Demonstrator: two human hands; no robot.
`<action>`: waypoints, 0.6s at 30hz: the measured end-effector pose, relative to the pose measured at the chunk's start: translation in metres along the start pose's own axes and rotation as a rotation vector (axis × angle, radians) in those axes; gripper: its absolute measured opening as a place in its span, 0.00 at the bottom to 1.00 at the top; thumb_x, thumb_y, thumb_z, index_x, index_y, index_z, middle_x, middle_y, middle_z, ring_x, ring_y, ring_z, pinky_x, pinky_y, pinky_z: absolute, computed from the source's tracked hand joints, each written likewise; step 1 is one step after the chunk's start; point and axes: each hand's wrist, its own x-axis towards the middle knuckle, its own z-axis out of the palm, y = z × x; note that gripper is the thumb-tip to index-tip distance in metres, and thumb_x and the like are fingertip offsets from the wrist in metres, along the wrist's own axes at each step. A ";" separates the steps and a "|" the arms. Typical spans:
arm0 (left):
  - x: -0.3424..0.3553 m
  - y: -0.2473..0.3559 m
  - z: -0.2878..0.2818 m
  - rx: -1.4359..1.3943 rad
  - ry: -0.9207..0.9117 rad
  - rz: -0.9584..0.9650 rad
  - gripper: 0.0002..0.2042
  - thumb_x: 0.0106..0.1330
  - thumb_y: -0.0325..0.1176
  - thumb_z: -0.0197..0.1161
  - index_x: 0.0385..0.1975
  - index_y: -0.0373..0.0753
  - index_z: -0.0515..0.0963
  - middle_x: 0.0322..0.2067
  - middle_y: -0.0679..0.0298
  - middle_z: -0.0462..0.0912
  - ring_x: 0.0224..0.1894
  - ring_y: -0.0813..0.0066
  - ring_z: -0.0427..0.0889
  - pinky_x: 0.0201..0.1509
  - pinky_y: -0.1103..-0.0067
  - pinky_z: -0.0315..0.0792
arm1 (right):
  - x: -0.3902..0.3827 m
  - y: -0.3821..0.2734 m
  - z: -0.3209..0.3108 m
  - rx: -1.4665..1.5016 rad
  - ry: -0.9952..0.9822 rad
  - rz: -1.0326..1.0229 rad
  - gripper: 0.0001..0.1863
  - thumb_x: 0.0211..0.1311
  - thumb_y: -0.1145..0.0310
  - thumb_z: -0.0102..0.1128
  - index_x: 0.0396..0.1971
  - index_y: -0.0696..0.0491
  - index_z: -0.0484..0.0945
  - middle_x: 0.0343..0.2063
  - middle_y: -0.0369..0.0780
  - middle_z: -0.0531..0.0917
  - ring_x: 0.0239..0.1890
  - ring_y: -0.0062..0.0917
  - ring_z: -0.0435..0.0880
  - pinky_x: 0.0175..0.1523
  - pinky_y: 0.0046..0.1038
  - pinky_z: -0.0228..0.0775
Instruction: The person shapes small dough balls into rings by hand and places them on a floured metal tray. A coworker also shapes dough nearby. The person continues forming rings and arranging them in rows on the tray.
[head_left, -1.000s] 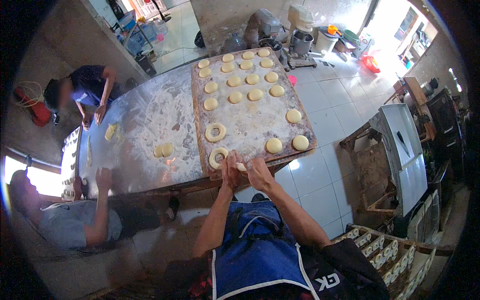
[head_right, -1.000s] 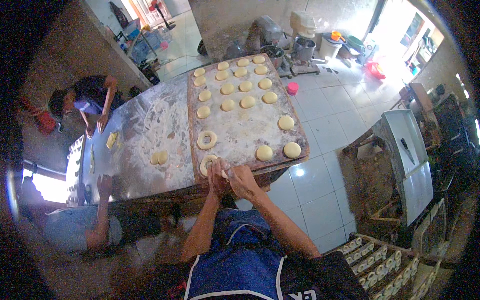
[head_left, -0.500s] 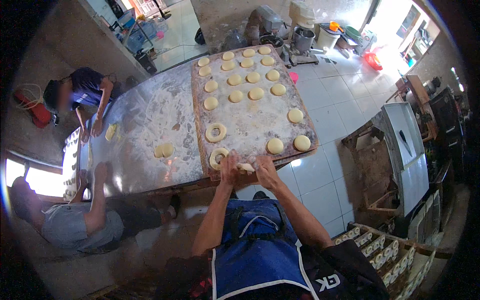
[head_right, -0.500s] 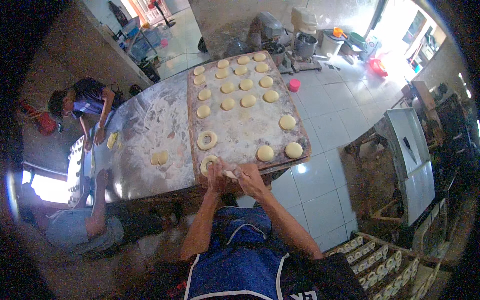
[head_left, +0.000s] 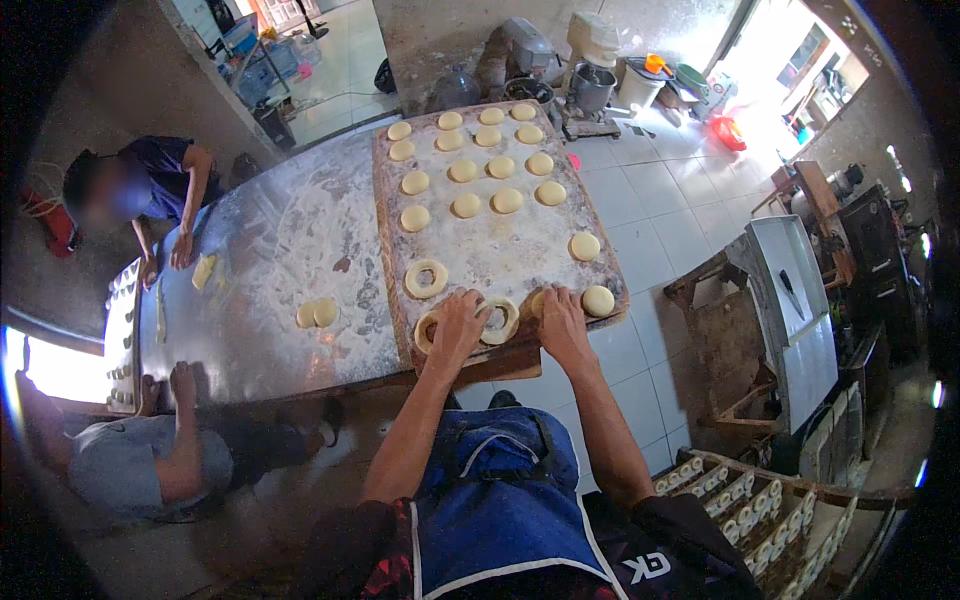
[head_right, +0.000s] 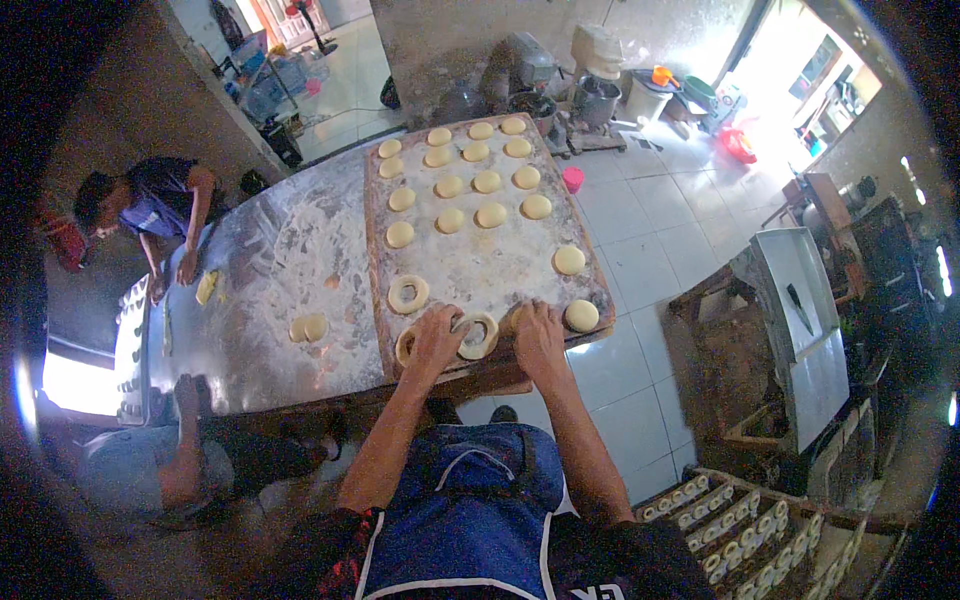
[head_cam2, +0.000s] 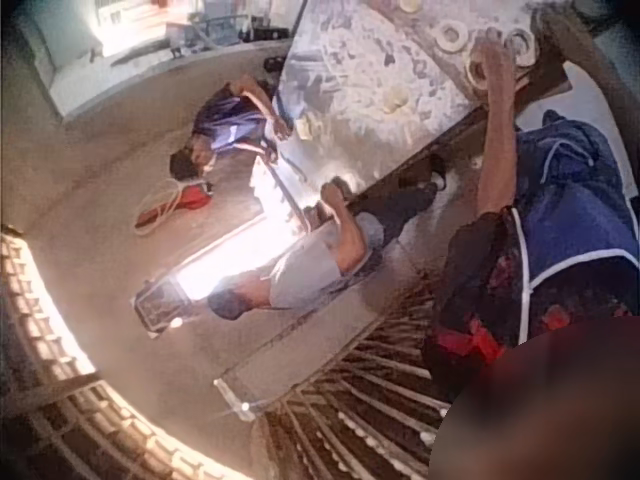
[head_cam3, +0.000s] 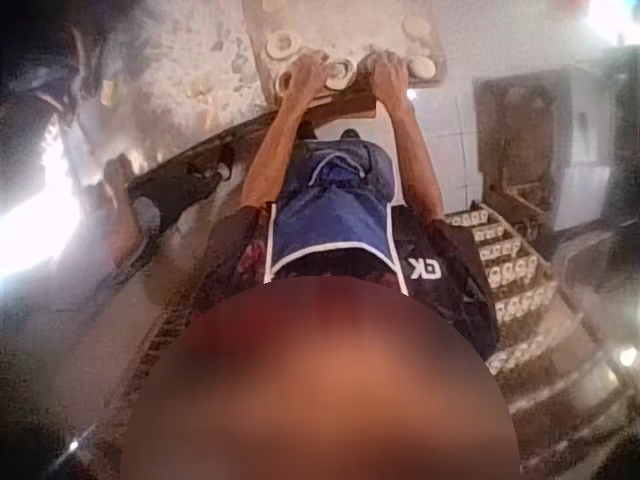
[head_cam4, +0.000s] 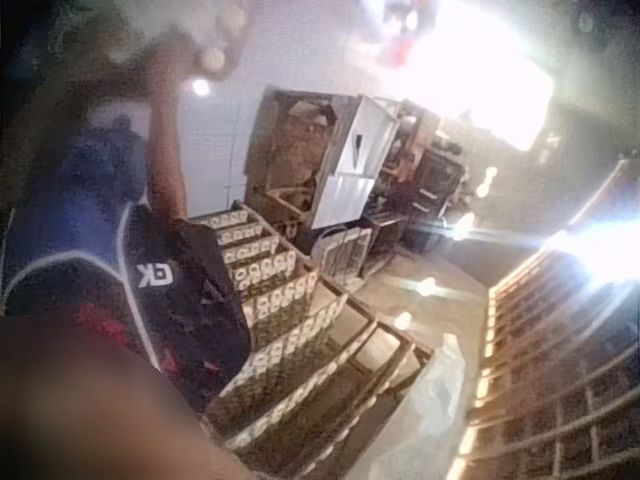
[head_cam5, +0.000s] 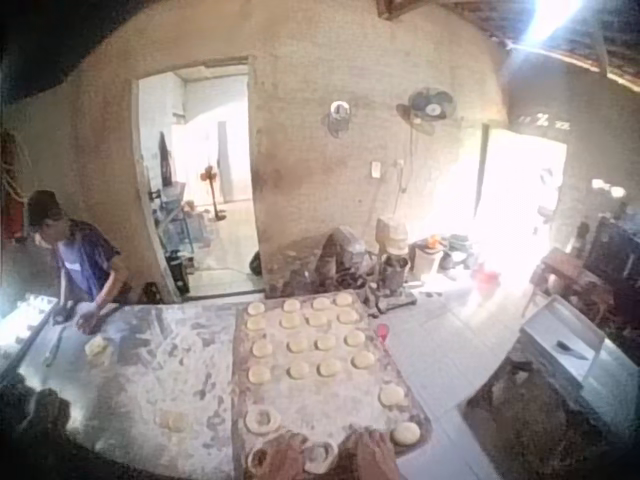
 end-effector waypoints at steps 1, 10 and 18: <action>0.000 0.000 0.000 0.007 -0.009 -0.055 0.14 0.59 0.37 0.65 0.39 0.35 0.76 0.37 0.53 0.77 0.43 0.52 0.77 0.48 0.63 0.70 | 0.002 0.003 0.003 -0.027 -0.022 -0.037 0.18 0.52 0.74 0.60 0.43 0.63 0.73 0.38 0.52 0.75 0.43 0.48 0.73 0.49 0.44 0.66; -0.029 -0.009 -0.060 -0.163 0.301 -0.072 0.12 0.58 0.33 0.66 0.39 0.36 0.78 0.37 0.53 0.78 0.41 0.54 0.78 0.47 0.66 0.72 | 0.025 -0.013 -0.032 0.455 -0.289 0.248 0.21 0.44 0.70 0.72 0.40 0.57 0.77 0.28 0.46 0.81 0.34 0.38 0.81 0.42 0.38 0.73; -0.119 -0.136 -0.167 -0.212 0.507 -0.606 0.06 0.62 0.27 0.61 0.37 0.34 0.77 0.34 0.55 0.79 0.36 0.60 0.80 0.39 0.70 0.73 | 0.118 -0.200 0.104 0.649 -0.503 -0.294 0.14 0.47 0.69 0.66 0.35 0.58 0.79 0.27 0.45 0.84 0.32 0.40 0.83 0.40 0.40 0.73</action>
